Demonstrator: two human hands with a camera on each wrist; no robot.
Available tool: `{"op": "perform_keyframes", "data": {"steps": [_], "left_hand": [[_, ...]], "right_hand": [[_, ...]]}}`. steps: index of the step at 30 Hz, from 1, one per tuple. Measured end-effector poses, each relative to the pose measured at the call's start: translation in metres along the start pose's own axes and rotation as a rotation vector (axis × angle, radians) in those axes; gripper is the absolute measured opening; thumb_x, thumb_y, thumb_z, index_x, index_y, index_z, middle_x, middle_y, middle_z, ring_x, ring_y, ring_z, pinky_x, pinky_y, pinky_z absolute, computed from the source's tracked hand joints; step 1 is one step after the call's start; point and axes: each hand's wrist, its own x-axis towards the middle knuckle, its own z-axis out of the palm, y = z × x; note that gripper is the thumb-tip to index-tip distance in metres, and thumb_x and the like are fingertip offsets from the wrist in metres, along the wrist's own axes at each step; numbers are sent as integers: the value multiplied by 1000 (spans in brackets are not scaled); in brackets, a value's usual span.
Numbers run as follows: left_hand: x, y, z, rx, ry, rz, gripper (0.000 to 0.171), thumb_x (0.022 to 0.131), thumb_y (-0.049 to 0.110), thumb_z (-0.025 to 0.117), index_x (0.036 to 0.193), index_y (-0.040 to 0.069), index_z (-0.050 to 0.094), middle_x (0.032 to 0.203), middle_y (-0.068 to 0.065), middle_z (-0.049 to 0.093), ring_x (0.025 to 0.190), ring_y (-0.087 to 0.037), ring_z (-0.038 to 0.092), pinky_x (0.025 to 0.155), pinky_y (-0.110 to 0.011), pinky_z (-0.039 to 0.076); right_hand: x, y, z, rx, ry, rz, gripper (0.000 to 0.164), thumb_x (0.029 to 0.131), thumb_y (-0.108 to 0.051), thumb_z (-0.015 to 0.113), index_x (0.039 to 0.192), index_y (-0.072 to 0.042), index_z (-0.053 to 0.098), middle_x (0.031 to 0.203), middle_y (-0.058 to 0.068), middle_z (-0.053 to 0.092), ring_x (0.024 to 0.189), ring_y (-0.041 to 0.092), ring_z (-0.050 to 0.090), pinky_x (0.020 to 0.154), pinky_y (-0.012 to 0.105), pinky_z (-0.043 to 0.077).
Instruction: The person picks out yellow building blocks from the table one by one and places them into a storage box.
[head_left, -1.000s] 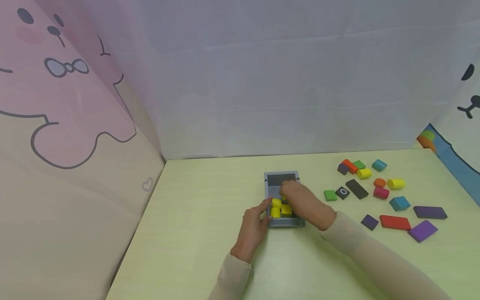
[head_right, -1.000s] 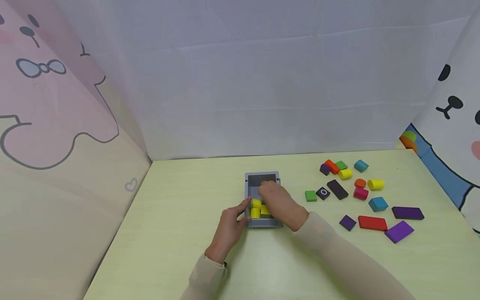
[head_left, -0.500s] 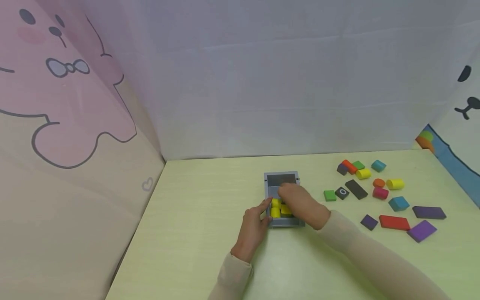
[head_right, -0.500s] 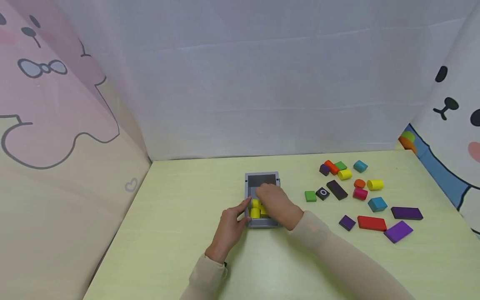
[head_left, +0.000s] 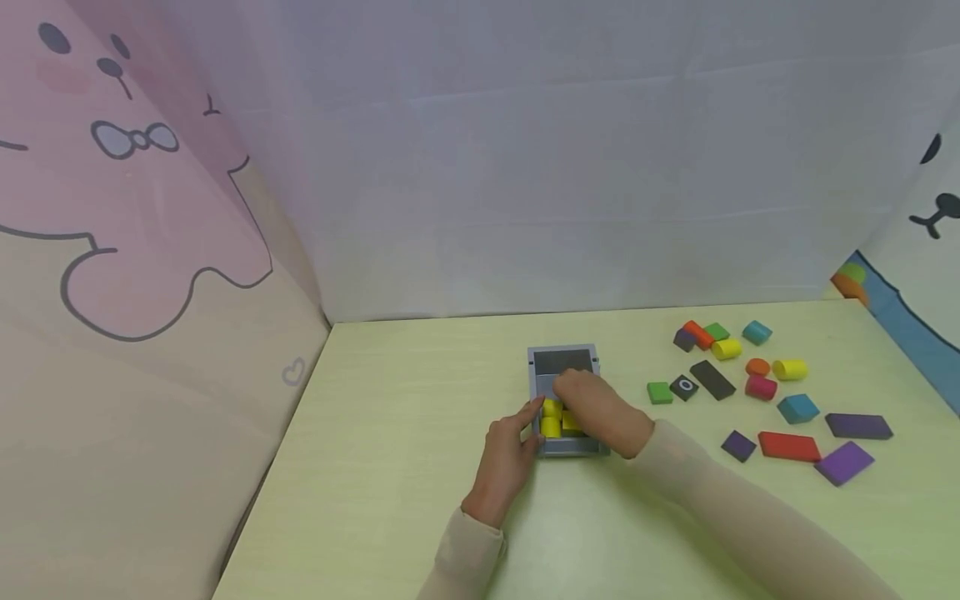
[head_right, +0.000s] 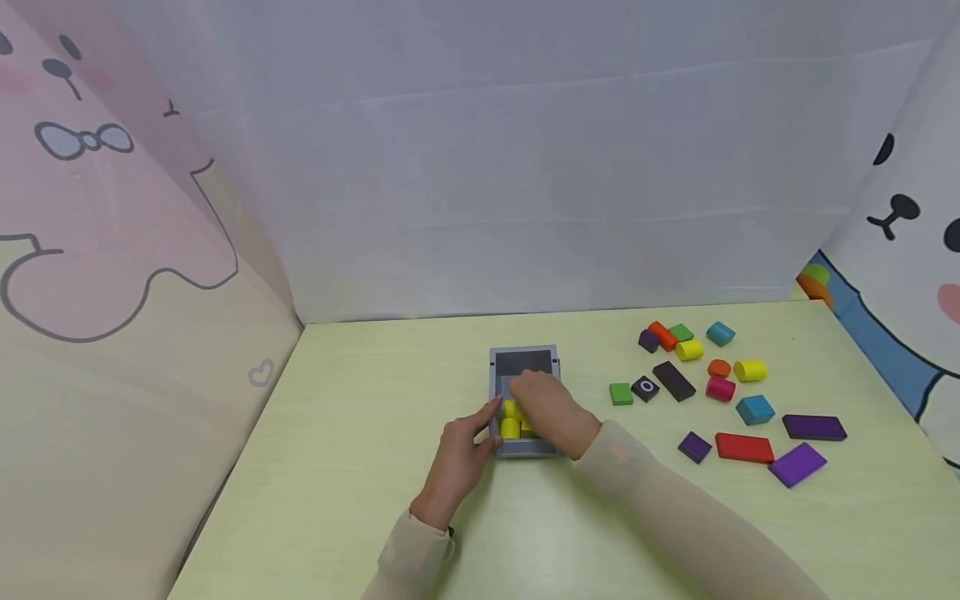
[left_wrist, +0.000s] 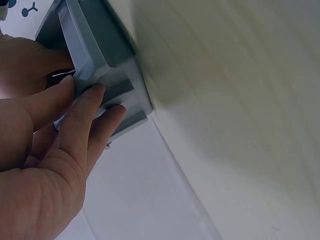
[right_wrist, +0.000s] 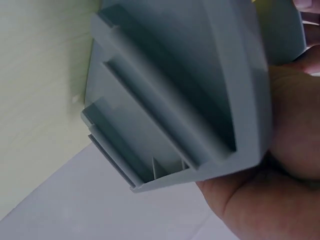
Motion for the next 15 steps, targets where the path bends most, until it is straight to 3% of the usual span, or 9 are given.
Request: {"op": "perform_keyframes", "data": {"steps": [15], "left_hand": [[-1, 2, -1, -1, -8, 1, 61, 94, -9, 72, 151, 7, 58, 149, -15, 59, 139, -33, 56, 114, -48, 49]], "right_hand": [[4, 1, 5, -8, -8, -15, 13, 91, 11, 75, 92, 0, 67, 86, 11, 66, 77, 21, 59, 80, 40, 60]]}}
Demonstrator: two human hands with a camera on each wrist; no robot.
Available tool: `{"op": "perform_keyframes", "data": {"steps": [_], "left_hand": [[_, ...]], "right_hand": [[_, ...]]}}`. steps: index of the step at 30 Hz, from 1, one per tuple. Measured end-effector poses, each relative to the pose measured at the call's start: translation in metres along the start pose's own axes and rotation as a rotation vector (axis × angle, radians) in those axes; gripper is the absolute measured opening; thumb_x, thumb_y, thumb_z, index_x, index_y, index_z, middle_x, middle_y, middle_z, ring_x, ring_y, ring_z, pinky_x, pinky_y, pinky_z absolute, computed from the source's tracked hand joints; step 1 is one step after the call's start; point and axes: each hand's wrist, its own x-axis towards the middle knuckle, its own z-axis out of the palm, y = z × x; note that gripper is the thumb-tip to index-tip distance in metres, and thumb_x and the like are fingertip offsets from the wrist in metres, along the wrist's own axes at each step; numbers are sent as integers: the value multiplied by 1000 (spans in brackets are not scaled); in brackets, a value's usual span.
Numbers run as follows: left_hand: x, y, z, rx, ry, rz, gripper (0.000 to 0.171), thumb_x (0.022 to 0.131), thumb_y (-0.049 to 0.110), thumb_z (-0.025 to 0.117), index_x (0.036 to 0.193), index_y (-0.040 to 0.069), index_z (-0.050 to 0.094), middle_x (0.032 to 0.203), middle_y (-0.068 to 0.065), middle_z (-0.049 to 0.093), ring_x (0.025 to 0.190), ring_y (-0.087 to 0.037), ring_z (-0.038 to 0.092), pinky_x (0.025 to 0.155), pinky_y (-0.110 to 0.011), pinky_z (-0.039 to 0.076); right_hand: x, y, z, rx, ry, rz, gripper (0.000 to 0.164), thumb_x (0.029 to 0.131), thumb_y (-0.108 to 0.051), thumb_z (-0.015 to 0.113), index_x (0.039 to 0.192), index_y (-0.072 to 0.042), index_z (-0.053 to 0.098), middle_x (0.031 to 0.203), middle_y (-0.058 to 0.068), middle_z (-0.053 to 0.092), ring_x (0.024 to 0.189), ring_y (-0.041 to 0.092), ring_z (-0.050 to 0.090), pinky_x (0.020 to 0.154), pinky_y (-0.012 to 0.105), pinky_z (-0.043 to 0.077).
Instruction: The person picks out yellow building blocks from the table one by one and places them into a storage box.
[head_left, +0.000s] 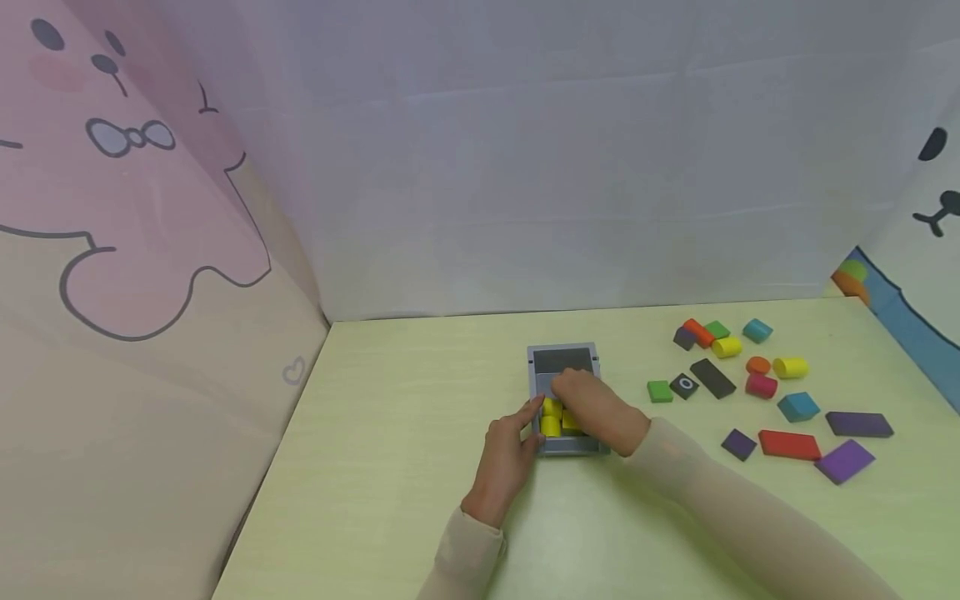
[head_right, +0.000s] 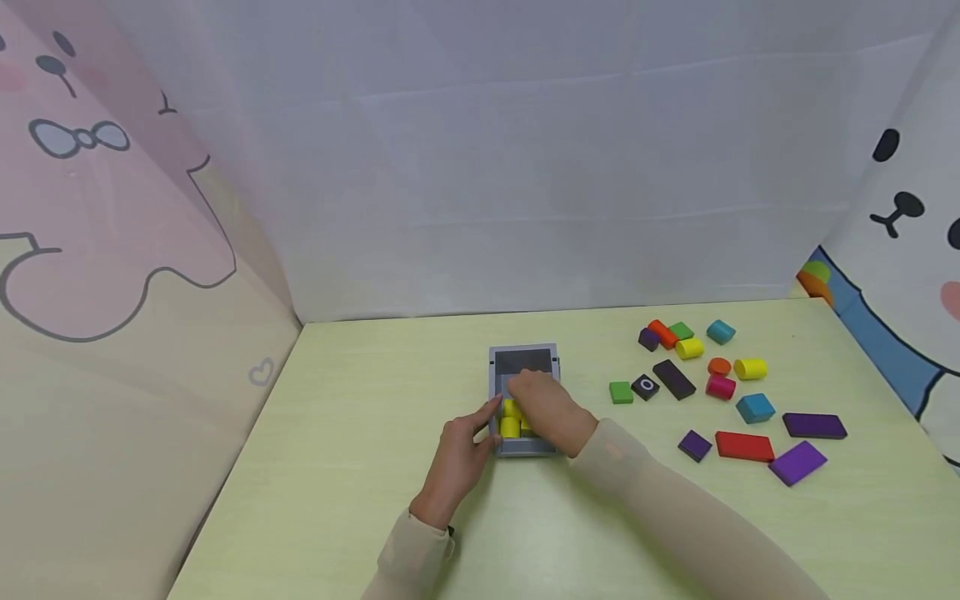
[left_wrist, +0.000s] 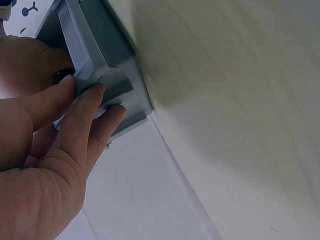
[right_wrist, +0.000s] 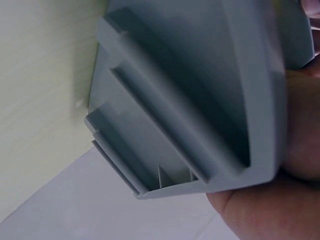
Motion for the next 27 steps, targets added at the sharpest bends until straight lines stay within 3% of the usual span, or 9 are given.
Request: {"op": "perform_keyframes", "data": {"steps": [6, 13, 27], "left_hand": [[0, 0, 0, -7, -2, -4, 62, 94, -9, 72, 152, 8, 58, 150, -14, 59, 140, -33, 55, 114, -49, 48], [1, 0, 0, -4, 5, -3, 62, 94, -9, 72, 151, 8, 58, 149, -14, 60, 140, -32, 56, 114, -49, 48], [0, -2, 0, 9, 4, 12, 61, 94, -9, 72, 151, 6, 58, 149, -13, 60, 138, -32, 58, 113, -48, 49]], "right_hand": [[-1, 0, 0, 4, 25, -13, 15, 91, 12, 74, 90, 0, 65, 83, 10, 64, 75, 20, 57, 75, 39, 58], [4, 2, 2, 44, -9, 13, 13, 93, 10, 73, 91, 0, 65, 82, 9, 62, 73, 17, 51, 71, 34, 54], [7, 1, 1, 83, -33, 33, 11, 93, 10, 73, 91, 1, 67, 84, 10, 65, 74, 17, 55, 69, 32, 56]]}}
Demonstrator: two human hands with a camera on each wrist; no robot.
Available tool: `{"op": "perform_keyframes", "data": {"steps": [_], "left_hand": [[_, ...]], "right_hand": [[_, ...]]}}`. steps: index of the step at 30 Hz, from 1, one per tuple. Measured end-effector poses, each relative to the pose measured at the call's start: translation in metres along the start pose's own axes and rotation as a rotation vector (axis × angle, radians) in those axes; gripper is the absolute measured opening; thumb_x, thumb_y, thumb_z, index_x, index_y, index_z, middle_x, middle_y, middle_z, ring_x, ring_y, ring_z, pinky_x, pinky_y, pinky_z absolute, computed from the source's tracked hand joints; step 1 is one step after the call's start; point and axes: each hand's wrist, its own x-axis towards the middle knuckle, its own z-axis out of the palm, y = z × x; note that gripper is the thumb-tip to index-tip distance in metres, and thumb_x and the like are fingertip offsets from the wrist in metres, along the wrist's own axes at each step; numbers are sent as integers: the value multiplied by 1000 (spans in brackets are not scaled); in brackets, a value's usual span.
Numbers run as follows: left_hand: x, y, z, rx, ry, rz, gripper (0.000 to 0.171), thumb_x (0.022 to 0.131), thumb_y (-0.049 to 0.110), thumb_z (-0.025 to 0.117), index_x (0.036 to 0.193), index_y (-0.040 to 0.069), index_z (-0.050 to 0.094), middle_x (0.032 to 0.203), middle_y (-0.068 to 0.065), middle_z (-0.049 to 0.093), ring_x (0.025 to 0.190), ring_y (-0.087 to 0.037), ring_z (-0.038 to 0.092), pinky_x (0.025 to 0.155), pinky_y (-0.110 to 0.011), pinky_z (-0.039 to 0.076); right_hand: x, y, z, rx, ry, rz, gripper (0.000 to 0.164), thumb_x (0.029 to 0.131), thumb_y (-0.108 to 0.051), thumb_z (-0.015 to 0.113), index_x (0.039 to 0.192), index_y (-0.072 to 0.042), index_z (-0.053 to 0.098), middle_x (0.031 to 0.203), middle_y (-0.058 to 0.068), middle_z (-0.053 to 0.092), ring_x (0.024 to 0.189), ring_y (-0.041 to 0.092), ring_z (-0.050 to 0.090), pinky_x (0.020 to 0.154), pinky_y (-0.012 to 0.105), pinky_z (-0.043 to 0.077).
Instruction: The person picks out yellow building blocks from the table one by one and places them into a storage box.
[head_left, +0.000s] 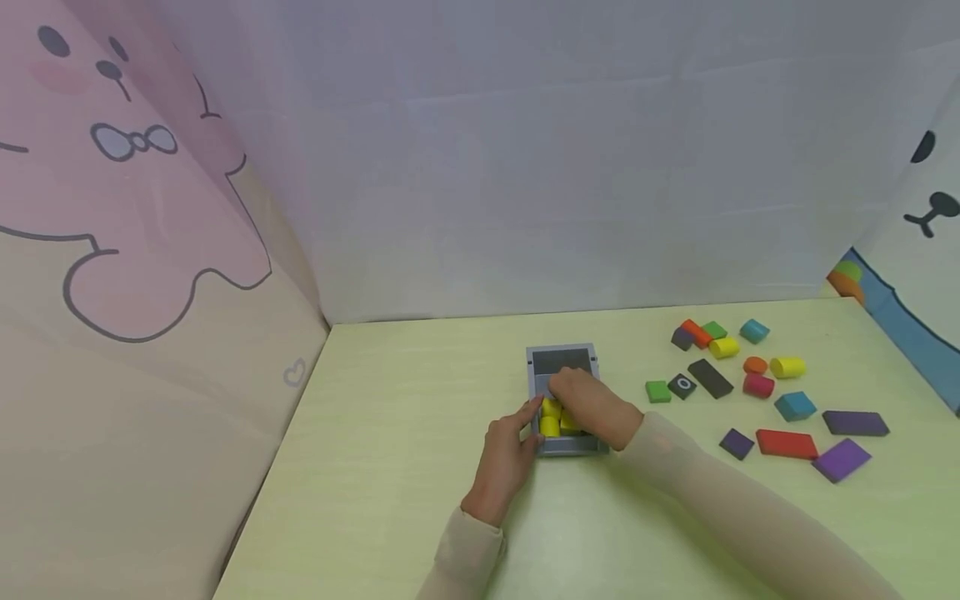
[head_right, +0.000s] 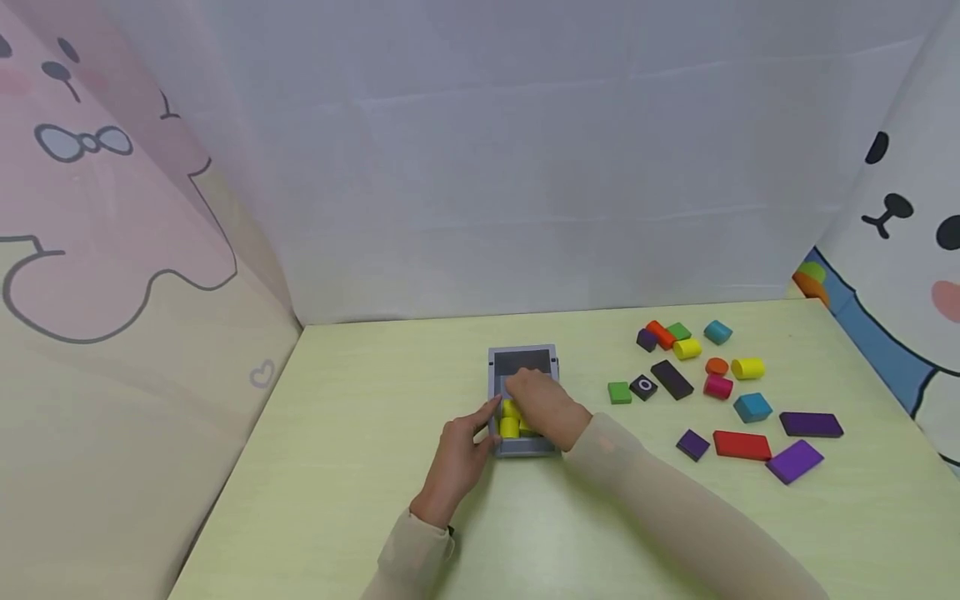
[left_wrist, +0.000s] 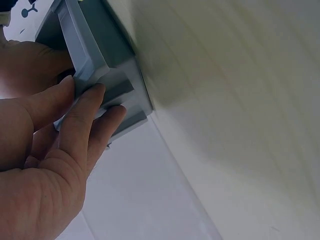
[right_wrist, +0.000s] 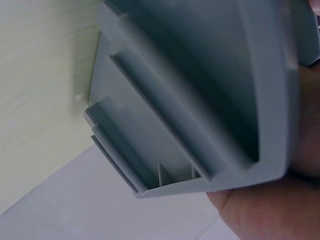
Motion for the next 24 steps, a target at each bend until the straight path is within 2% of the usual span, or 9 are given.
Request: {"op": "perform_keyframes", "data": {"steps": [9, 13, 17, 24], "left_hand": [[-1, 1, -1, 6, 4, 9, 61, 93, -10, 72, 150, 5, 59, 149, -14, 60, 137, -33, 58, 112, -49, 50], [-1, 0, -1, 7, 11, 16, 59, 93, -10, 72, 149, 5, 60, 148, -15, 61, 136, -33, 59, 112, -49, 50], [-1, 0, -1, 5, 14, 15, 59, 93, -10, 72, 149, 4, 60, 147, -16, 61, 136, -33, 60, 112, -49, 51], [-2, 0, -1, -12, 6, 6, 58, 93, -10, 72, 149, 3, 59, 147, -17, 61, 137, -35, 59, 112, -50, 50]], "right_hand": [[-3, 1, -7, 21, -3, 4, 11, 96, 10, 69, 92, 0, 69, 84, 9, 64, 74, 16, 52, 70, 31, 54], [-9, 2, -13, 27, 42, -8, 16, 94, 14, 68, 105, 3, 71, 100, 14, 70, 90, 25, 63, 87, 39, 61], [-13, 3, -20, 55, 52, 16, 28, 94, 14, 68, 120, 5, 69, 119, 17, 70, 113, 33, 66, 105, 47, 56], [-19, 4, -28, 107, 50, 63, 29, 93, 14, 70, 120, 3, 69, 120, 18, 71, 114, 35, 67, 105, 48, 57]]}}
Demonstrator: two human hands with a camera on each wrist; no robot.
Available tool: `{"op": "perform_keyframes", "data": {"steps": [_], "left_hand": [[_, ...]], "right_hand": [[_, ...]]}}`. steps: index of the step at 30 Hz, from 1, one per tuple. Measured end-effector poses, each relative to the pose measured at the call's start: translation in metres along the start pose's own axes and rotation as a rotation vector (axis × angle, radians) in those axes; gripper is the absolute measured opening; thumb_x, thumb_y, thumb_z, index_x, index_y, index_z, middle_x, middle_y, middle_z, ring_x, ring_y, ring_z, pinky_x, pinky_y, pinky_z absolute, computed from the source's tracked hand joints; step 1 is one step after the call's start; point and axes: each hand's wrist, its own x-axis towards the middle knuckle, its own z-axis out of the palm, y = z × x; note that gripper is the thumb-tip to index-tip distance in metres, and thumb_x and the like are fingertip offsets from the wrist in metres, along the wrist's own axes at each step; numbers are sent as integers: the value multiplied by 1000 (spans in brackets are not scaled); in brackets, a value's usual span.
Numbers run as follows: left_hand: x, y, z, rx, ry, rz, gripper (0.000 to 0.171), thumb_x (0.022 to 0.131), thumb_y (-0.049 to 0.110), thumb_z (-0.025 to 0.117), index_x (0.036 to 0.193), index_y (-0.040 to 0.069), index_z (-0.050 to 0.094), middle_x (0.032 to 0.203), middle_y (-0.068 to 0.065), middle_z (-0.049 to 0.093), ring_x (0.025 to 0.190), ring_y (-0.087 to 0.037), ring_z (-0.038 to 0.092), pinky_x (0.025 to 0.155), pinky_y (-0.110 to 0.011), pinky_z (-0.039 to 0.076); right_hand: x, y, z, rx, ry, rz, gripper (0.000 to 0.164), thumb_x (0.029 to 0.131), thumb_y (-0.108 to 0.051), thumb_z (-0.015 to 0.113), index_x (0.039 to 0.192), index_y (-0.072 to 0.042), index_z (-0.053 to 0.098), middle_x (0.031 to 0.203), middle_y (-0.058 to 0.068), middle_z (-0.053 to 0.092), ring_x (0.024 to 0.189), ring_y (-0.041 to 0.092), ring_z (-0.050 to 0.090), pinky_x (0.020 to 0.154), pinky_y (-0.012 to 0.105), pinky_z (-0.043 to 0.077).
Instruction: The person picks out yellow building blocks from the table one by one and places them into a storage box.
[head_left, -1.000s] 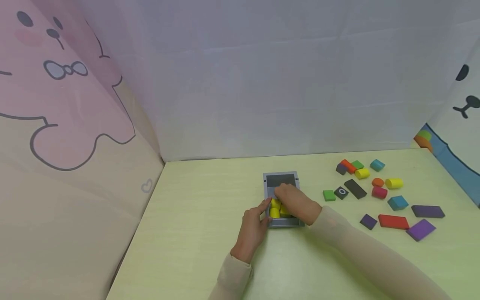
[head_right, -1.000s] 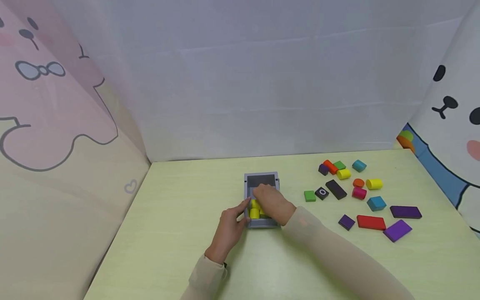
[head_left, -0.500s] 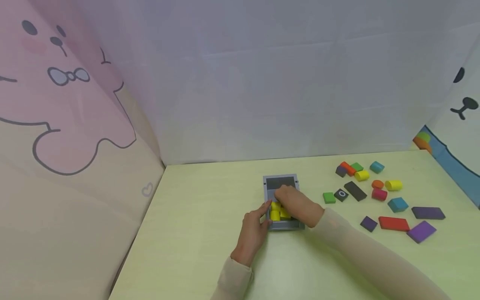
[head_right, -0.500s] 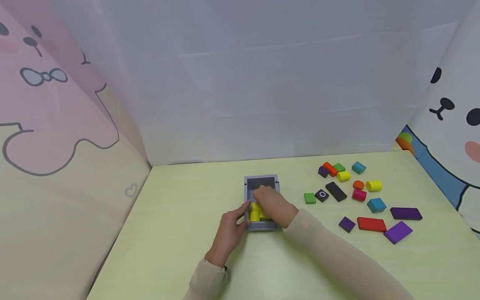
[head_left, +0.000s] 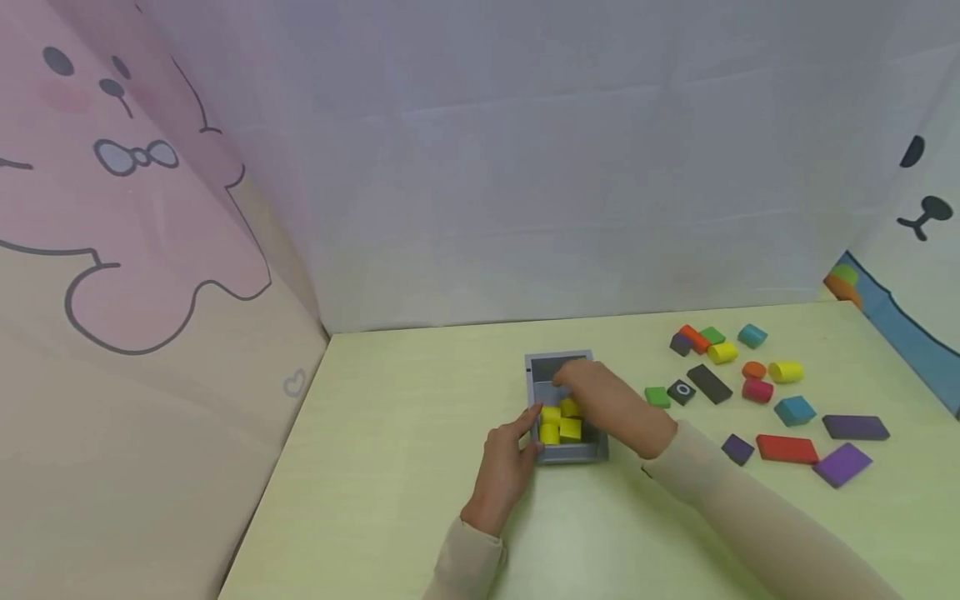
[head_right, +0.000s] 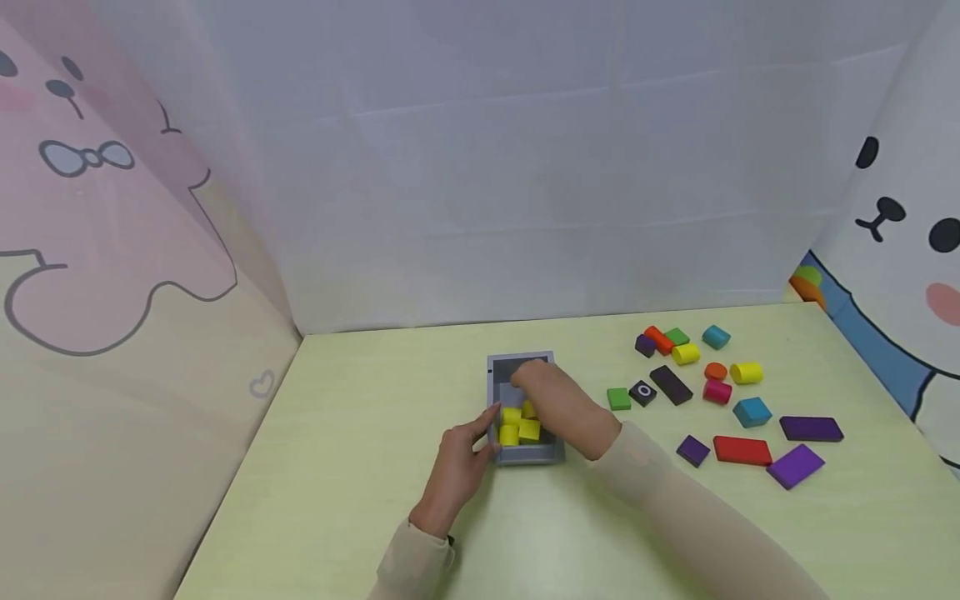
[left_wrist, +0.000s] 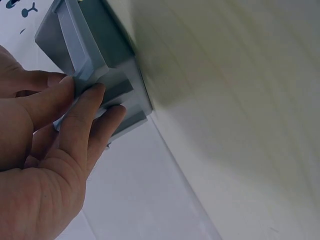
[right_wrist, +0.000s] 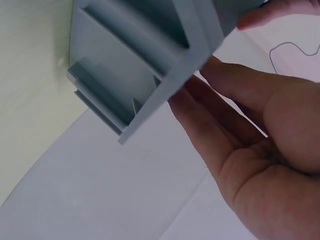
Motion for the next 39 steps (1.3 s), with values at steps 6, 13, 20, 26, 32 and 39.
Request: {"op": "perform_keyframes", "data": {"steps": [6, 13, 20, 26, 32, 39], "left_hand": [[-1, 1, 1, -6, 1, 3, 58, 93, -10, 72, 149, 2, 59, 147, -17, 60, 136, -35, 59, 112, -50, 50], [-1, 1, 1, -10, 3, -4, 59, 92, -10, 73, 149, 2, 60, 147, -16, 61, 137, -36, 59, 112, -51, 50], [-1, 2, 1, 3, 10, -1, 60, 91, -11, 73, 149, 3, 60, 147, -15, 61, 136, -35, 60, 112, -49, 50], [-1, 1, 1, 2, 8, -5, 61, 91, -10, 74, 149, 4, 60, 148, -14, 61, 136, -34, 60, 112, -48, 50], [-1, -1, 2, 5, 7, -17, 61, 92, -10, 73, 149, 5, 60, 147, -15, 61, 136, -35, 60, 112, -49, 51], [-1, -1, 2, -6, 4, -24, 61, 93, -10, 73, 150, 4, 59, 149, -13, 60, 138, -34, 58, 113, -49, 49]], "right_hand": [[-7, 7, -9, 44, 152, -94, 25, 91, 18, 68, 111, 4, 72, 111, 16, 74, 107, 35, 70, 98, 49, 60], [-12, 19, -25, 106, 172, -44, 27, 93, 16, 69, 117, 5, 73, 116, 18, 75, 112, 39, 70, 100, 53, 59], [-15, 35, -33, 91, 233, -7, 27, 89, 14, 75, 115, 7, 74, 115, 21, 76, 110, 42, 71, 97, 56, 59], [-19, 48, -36, 102, 214, 63, 27, 90, 13, 74, 117, 8, 74, 120, 24, 74, 114, 45, 69, 97, 58, 58], [-22, 67, -33, 107, 219, 95, 26, 89, 13, 75, 114, 10, 74, 117, 27, 74, 111, 47, 69, 94, 58, 59], [-27, 93, -34, 139, 241, 162, 26, 92, 11, 72, 118, 13, 71, 121, 31, 71, 113, 51, 66, 96, 62, 57]]}}
